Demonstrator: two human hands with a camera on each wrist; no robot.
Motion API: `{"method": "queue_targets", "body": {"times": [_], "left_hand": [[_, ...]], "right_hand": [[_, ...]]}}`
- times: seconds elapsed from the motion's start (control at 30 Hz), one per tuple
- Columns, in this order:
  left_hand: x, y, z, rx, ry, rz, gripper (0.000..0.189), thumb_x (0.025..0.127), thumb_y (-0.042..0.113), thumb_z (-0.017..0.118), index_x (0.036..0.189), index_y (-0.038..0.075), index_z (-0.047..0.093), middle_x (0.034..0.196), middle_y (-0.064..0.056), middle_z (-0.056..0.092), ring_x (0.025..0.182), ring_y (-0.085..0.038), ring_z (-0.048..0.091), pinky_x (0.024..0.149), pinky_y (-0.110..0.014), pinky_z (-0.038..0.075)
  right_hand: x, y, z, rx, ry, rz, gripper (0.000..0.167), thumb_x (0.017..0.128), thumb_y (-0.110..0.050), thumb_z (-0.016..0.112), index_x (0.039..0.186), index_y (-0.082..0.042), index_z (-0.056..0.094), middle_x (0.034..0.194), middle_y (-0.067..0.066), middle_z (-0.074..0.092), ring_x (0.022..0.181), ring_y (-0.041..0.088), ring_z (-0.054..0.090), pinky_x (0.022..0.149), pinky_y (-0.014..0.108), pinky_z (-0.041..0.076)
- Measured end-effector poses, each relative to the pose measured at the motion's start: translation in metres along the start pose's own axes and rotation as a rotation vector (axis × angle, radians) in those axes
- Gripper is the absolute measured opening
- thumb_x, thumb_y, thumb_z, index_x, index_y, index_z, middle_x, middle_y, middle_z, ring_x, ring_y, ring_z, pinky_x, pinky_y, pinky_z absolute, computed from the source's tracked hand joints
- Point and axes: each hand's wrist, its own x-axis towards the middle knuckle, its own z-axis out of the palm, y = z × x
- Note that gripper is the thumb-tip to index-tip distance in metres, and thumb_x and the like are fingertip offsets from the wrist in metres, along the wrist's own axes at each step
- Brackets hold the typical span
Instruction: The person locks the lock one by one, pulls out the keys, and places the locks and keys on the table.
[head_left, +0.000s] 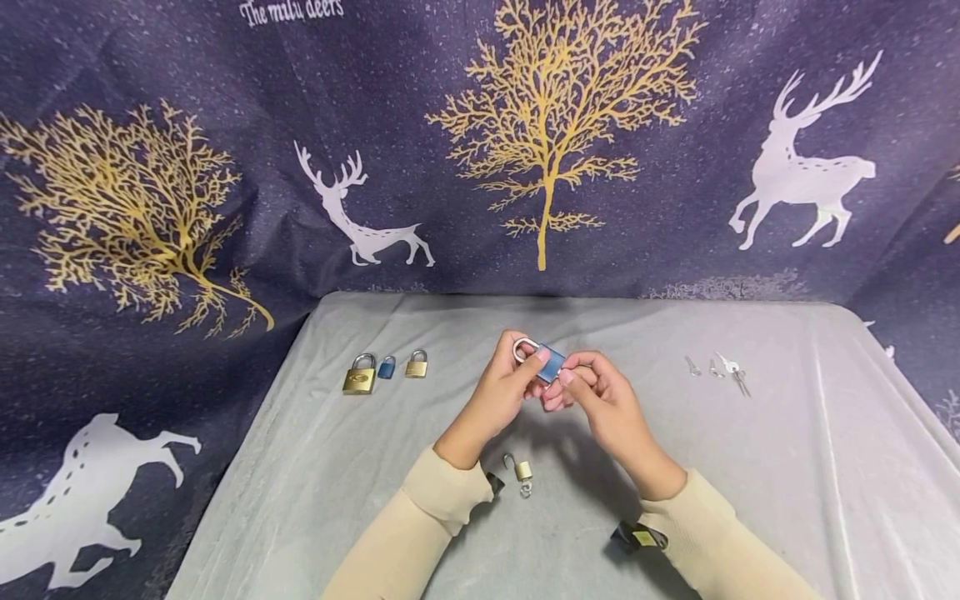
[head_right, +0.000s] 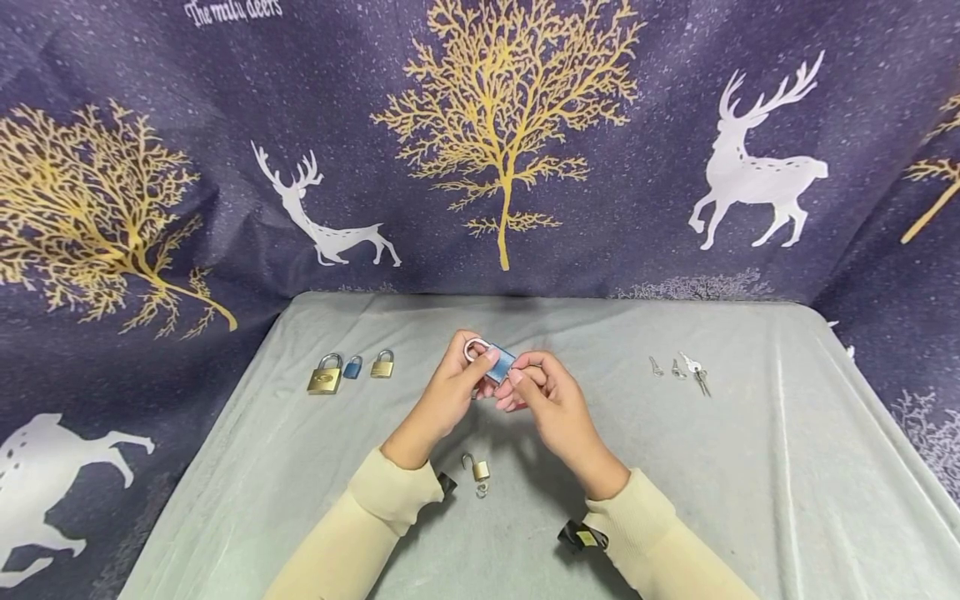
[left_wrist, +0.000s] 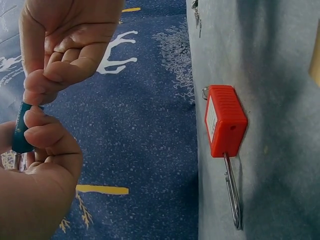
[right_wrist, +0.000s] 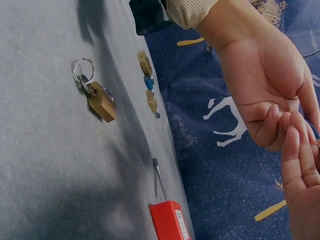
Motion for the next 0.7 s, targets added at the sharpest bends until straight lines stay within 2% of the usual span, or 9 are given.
{"method": "queue_targets", "body": {"times": [0.33, 0.7], "left_hand": [[0.0005, -0.0001, -0.0008, 0.017, 0.030, 0.000, 0.014, 0.106, 0.014, 0.049, 0.109, 0.005, 0.038, 0.078, 0.001, 0.051, 0.061, -0.007, 0.048, 0.055, -0.018, 0.040], [0.0015, 0.0003, -0.0018, 0.000, 0.036, 0.005, 0.013, 0.106, 0.013, 0.048, 0.108, 0.007, 0.037, 0.078, 0.001, 0.051, 0.059, -0.008, 0.047, 0.054, -0.018, 0.040]], "right_hand": [[-0.0009, 0.0005, 0.0001, 0.020, -0.005, 0.007, 0.020, 0.105, -0.002, 0.049, 0.113, 0.016, 0.050, 0.084, 0.003, 0.073, 0.070, 0.018, 0.072, 0.071, 0.034, 0.062], [-0.0013, 0.0014, -0.0009, 0.016, -0.017, -0.016, 0.023, 0.105, -0.001, 0.048, 0.115, 0.019, 0.050, 0.084, 0.001, 0.074, 0.071, 0.016, 0.073, 0.072, 0.032, 0.062]]}}
